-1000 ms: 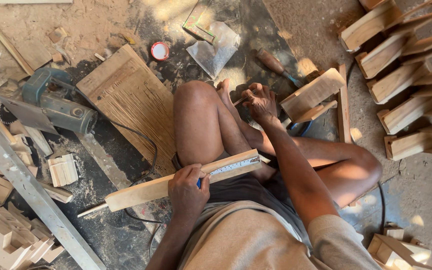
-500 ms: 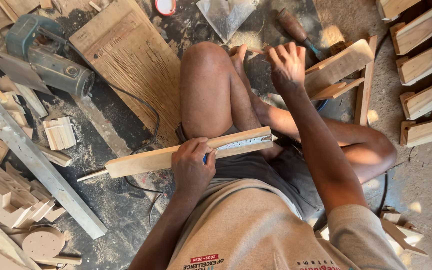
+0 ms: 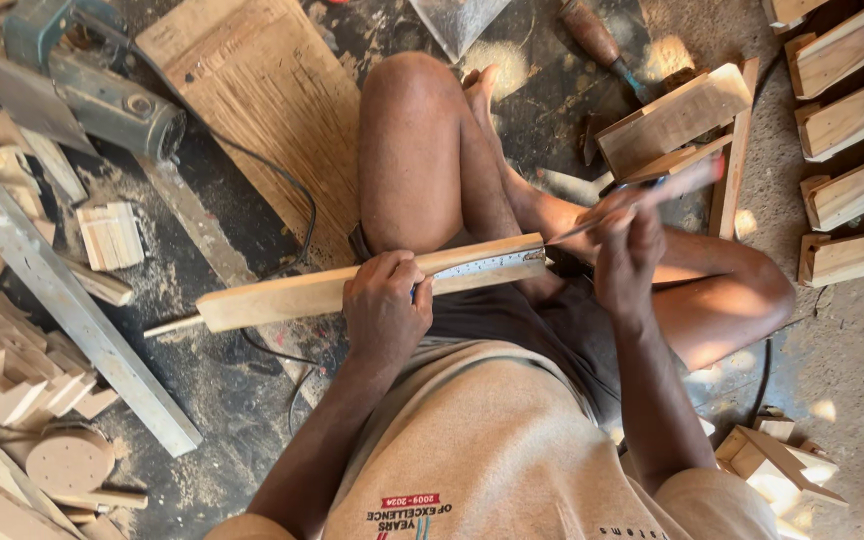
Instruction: The person sits on the workshop floor, measures and marks wooden strips with a steel ruler and pencil, cuts small wood pieces with a handheld circular saw, and fits the cut pieces together with small wooden parts, placing finished pieces with a row of similar assembled parts.
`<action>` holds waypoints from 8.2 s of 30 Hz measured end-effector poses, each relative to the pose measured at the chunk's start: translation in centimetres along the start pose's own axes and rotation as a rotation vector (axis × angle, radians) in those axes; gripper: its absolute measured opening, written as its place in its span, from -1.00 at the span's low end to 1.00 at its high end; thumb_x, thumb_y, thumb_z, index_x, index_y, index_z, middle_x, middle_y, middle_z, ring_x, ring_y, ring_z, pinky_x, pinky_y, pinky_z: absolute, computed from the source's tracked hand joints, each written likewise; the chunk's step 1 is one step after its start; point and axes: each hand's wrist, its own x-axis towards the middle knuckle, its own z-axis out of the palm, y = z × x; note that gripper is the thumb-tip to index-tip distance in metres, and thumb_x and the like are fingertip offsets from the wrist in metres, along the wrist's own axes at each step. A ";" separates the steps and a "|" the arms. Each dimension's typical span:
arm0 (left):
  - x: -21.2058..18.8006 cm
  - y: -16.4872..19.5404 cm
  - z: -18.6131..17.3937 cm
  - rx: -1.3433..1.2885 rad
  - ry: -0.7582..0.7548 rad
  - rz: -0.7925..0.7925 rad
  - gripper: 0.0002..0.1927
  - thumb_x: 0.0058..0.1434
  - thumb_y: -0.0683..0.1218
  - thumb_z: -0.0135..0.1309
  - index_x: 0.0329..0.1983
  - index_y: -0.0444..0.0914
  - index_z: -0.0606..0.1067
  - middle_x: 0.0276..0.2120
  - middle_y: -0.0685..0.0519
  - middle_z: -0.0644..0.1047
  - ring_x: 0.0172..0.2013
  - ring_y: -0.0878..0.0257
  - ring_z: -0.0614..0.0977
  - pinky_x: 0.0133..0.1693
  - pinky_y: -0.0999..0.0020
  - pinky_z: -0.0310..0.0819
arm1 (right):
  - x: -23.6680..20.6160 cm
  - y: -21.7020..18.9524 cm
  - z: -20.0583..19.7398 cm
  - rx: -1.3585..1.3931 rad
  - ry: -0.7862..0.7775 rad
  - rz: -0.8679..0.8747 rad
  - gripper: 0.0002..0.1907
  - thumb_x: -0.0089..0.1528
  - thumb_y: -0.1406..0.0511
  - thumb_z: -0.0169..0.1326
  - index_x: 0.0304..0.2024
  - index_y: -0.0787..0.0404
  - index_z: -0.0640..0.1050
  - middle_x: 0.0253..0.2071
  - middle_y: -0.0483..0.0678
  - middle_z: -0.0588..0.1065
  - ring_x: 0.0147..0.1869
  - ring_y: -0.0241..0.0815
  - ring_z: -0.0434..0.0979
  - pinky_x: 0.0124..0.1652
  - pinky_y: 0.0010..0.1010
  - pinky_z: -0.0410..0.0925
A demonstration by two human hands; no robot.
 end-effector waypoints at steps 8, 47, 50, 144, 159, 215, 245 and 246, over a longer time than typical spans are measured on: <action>-0.3 -0.2 0.0 -0.018 0.002 0.014 -0.82 0.07 -0.16 0.32 -0.28 -0.29 0.61 -0.22 0.00 0.65 -0.15 0.05 0.68 -0.18 0.04 0.47 | -5.0 -0.4 0.8 -0.137 -0.349 0.132 -0.89 0.32 0.37 0.17 -0.12 0.29 0.59 -0.31 -0.04 0.64 -0.30 -0.38 0.62 -0.29 -0.56 0.50; -0.7 -1.1 1.3 0.079 -0.092 0.006 -0.74 0.15 -0.12 0.27 -0.12 -0.32 0.61 -0.23 -0.02 0.64 -0.16 0.13 0.69 -0.18 0.02 0.49 | -5.3 -0.3 2.4 -0.420 -0.385 0.005 -0.73 0.28 0.18 0.24 -0.08 0.21 0.68 -0.26 -0.01 0.65 -0.20 -0.26 0.69 -0.17 -0.41 0.56; -0.7 -1.1 1.3 0.090 -0.097 0.003 -0.72 0.14 -0.11 0.27 -0.11 -0.32 0.61 -0.23 -0.03 0.64 -0.16 0.12 0.69 -0.18 0.01 0.49 | -5.3 -0.3 2.4 -0.369 -0.394 -0.018 -0.72 0.31 0.17 0.23 -0.05 0.23 0.67 -0.23 0.00 0.65 -0.17 -0.25 0.68 -0.14 -0.40 0.56; 39.8 -6.0 6.9 0.455 0.285 0.606 -0.46 0.02 -0.12 0.03 0.15 -0.19 0.44 -0.06 -0.05 0.61 -0.08 0.09 0.65 -0.14 0.06 0.45 | -3.6 1.3 5.1 -0.556 0.055 -0.168 -0.56 0.04 0.42 0.40 -0.06 0.20 0.52 -0.05 0.06 0.59 0.03 -0.09 0.64 -0.03 -0.37 0.50; 42.3 -5.7 6.1 0.346 0.085 0.814 -0.56 0.13 -0.18 0.21 0.10 -0.24 0.46 -0.22 -0.05 0.55 -0.27 0.12 0.67 -0.24 0.33 0.63 | -3.8 2.3 4.7 -0.527 0.043 -0.120 -0.38 -0.06 0.27 0.48 0.01 0.19 0.52 0.00 0.02 0.57 0.08 -0.06 0.60 0.03 -0.31 0.47; -0.5 -5.6 2.9 0.102 -0.081 0.768 -0.21 -0.07 0.11 0.45 0.29 -0.01 0.50 0.26 -0.29 0.29 0.20 -0.07 0.37 0.15 -0.12 0.24 | -4.9 -0.8 4.9 -0.755 -0.202 -0.384 -0.36 0.03 0.07 0.42 0.06 0.17 0.51 0.11 -0.02 0.54 0.24 -0.07 0.51 0.17 -0.18 0.29; -1.0 -5.9 4.0 0.145 -0.072 0.772 -0.14 -0.04 0.19 0.46 0.35 0.01 0.45 0.26 -0.27 0.23 0.20 -0.05 0.35 0.12 -0.18 0.25 | -5.6 0.1 4.8 -0.729 -0.213 -0.348 -0.39 0.09 0.05 0.37 0.09 0.12 0.49 0.16 -0.07 0.54 0.28 -0.11 0.49 0.17 -0.20 0.29; -1.0 -5.9 4.0 0.144 -0.069 0.770 -0.14 -0.05 0.20 0.46 0.35 0.00 0.45 0.26 -0.27 0.23 0.21 -0.05 0.35 0.12 -0.18 0.25 | -5.6 0.1 4.8 -0.733 -0.212 -0.347 -0.40 0.09 0.06 0.37 0.09 0.12 0.49 0.16 -0.07 0.54 0.27 -0.11 0.48 0.18 -0.20 0.30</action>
